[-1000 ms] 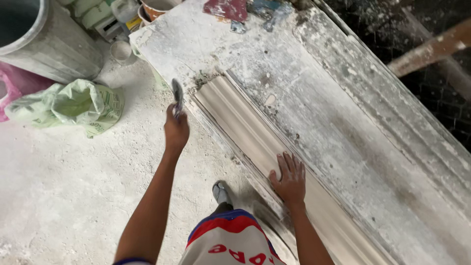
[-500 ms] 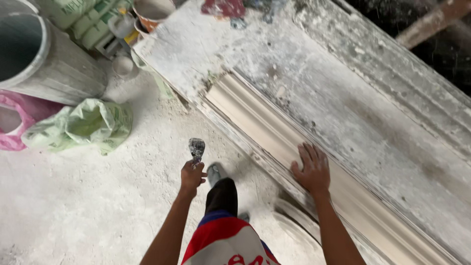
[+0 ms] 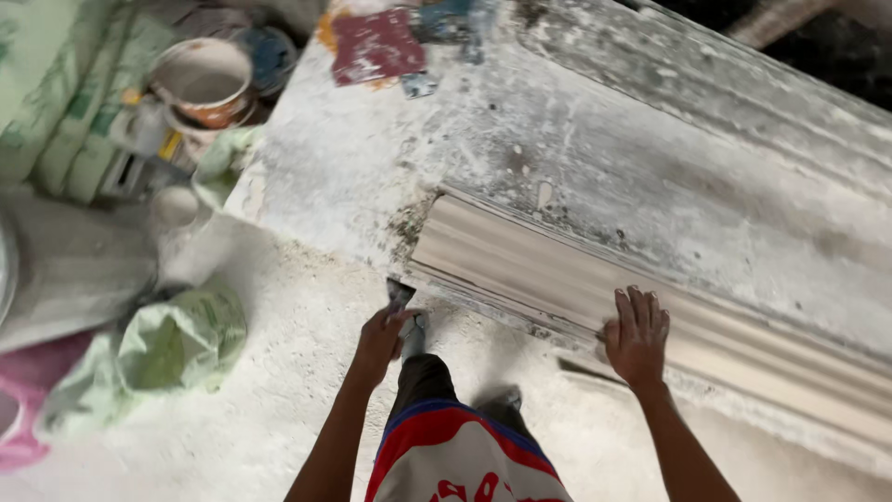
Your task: The person smooths a long white cornice using a metal scraper. They repeatedly scrape along the length of the cornice, moving back and forth to refine the surface. The person adjusts their position and the cornice orientation to access different sections.
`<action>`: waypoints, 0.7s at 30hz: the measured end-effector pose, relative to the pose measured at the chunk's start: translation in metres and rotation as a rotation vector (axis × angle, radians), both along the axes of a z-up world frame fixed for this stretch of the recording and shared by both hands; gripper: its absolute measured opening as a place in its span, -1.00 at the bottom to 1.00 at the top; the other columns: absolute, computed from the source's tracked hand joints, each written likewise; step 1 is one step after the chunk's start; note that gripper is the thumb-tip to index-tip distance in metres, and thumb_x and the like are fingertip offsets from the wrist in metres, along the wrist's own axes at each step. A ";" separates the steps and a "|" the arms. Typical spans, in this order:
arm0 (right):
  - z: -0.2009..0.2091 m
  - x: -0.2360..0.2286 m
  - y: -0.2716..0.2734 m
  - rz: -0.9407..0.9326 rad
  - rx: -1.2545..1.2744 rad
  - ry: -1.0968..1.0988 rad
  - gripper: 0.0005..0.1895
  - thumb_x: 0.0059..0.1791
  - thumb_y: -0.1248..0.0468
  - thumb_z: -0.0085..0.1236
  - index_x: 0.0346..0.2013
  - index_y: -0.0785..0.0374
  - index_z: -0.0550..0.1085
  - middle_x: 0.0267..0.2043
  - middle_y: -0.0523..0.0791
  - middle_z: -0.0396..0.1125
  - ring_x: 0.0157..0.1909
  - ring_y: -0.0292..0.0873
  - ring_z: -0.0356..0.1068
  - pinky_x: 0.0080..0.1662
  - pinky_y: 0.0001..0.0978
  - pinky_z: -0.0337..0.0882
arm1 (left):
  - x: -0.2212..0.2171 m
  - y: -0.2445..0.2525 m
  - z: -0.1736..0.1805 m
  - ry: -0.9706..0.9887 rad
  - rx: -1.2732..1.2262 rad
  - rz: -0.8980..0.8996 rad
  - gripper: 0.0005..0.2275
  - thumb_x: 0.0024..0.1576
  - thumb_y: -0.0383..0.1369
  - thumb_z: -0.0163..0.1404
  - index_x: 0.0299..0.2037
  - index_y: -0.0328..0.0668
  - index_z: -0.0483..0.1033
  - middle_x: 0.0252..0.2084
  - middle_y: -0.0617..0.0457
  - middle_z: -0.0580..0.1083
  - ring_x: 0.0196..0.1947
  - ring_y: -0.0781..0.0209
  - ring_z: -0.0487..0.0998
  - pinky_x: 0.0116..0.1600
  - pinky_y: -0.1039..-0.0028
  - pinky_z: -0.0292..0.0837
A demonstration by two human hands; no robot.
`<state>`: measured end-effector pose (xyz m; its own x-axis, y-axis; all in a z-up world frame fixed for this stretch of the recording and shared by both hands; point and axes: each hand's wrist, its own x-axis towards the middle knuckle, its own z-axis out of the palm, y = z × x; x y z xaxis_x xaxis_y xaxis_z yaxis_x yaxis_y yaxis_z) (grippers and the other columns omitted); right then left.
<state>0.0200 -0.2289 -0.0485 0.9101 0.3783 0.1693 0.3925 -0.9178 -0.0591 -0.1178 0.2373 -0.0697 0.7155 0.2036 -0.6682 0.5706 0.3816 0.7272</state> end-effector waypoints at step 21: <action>-0.061 -0.104 -0.011 -0.573 0.293 0.057 -0.13 0.12 -0.09 0.05 0.49 0.47 0.07 0.60 0.23 -0.12 0.62 0.30 -0.11 0.53 0.11 0.01 | 0.126 0.069 0.098 -0.783 1.132 -1.418 -0.74 0.21 -0.36 -0.01 0.08 0.15 0.57 -0.12 0.07 0.54 -0.34 0.09 0.63 -0.33 0.28 0.58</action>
<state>-0.0841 -0.2397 -0.1096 0.9648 -0.2245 0.1369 -0.1661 -0.9238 -0.3450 0.0086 0.3063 0.0278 0.7414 -0.6471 -0.1777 -0.5145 -0.7181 0.4686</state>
